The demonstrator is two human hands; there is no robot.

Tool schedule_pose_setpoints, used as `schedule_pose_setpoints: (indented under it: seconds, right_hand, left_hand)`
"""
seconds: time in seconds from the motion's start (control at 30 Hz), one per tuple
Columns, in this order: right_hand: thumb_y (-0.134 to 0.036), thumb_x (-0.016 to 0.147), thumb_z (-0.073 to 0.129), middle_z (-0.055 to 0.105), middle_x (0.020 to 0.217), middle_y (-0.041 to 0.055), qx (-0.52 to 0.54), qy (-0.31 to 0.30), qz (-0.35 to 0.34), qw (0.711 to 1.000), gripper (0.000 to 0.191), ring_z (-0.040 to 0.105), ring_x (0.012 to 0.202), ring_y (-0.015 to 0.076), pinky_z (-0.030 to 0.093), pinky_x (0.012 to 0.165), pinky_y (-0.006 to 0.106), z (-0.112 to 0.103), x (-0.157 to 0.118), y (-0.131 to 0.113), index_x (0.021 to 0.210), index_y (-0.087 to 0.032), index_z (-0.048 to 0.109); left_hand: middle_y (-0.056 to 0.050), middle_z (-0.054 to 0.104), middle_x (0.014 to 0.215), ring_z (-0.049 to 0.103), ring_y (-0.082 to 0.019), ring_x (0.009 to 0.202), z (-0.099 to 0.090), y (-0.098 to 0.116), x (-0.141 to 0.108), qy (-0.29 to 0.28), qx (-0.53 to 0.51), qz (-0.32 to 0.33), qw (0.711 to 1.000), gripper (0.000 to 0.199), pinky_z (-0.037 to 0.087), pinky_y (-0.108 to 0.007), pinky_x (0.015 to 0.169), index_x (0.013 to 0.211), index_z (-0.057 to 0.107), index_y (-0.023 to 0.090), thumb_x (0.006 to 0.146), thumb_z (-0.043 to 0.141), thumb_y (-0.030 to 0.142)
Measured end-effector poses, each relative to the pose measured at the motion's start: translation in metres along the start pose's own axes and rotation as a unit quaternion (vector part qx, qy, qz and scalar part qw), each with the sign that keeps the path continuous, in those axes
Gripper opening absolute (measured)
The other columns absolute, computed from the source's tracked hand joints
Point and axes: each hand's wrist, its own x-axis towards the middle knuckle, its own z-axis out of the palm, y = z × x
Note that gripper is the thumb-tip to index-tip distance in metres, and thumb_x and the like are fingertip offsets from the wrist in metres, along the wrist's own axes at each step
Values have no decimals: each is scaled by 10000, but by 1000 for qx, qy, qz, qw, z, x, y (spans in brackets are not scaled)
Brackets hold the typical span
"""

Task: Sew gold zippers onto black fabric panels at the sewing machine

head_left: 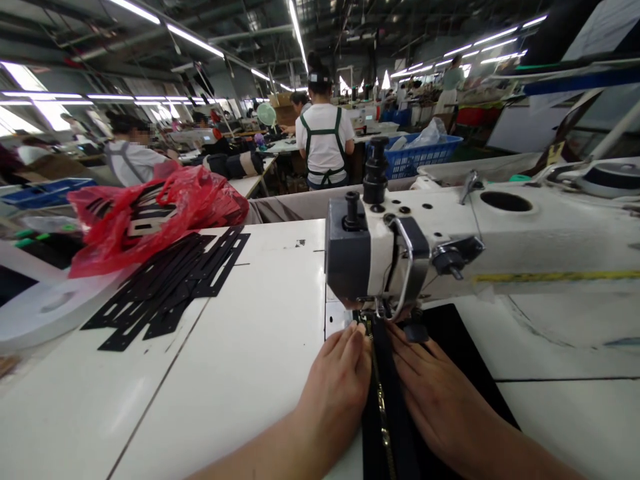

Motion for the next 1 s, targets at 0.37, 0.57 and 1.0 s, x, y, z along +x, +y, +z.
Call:
schedule_pose_setpoints:
  seconds: [0.37, 0.57, 1.0]
  right_hand:
    - [-107, 856, 362, 489, 1303, 170, -12, 46, -26, 999, 456, 423, 1235, 241, 317, 1028, 468, 11, -1, 7, 1307, -73, 423]
    - [-111, 854, 356, 497, 1292, 173, -29, 60, -29, 997, 492, 448, 1214, 234, 330, 1024, 478, 13, 3, 11, 1345, -76, 365]
    - [-119, 824, 373, 373, 1400, 137, -46, 49, -23, 997, 627, 297, 1316, 244, 366, 1015, 471, 11, -22, -13, 1428, -88, 208]
  left_hand:
    - [-151, 568, 1029, 573, -237, 996, -10, -2, 10, -43, -53, -24, 997, 221, 507, -393, 875, 1078, 477, 69, 920, 322, 60]
    - [-135, 559, 1002, 579, -231, 927, -9, -7, 13, -41, -83, -31, 995, 211, 529, -383, 824, 1053, 494, 82, 902, 349, 62]
    - [-142, 644, 1055, 607, -221, 1017, -20, 2, -11, 32, -46, 46, 997, 236, 471, -375, 972, 986, 610, 61, 907, 389, 85]
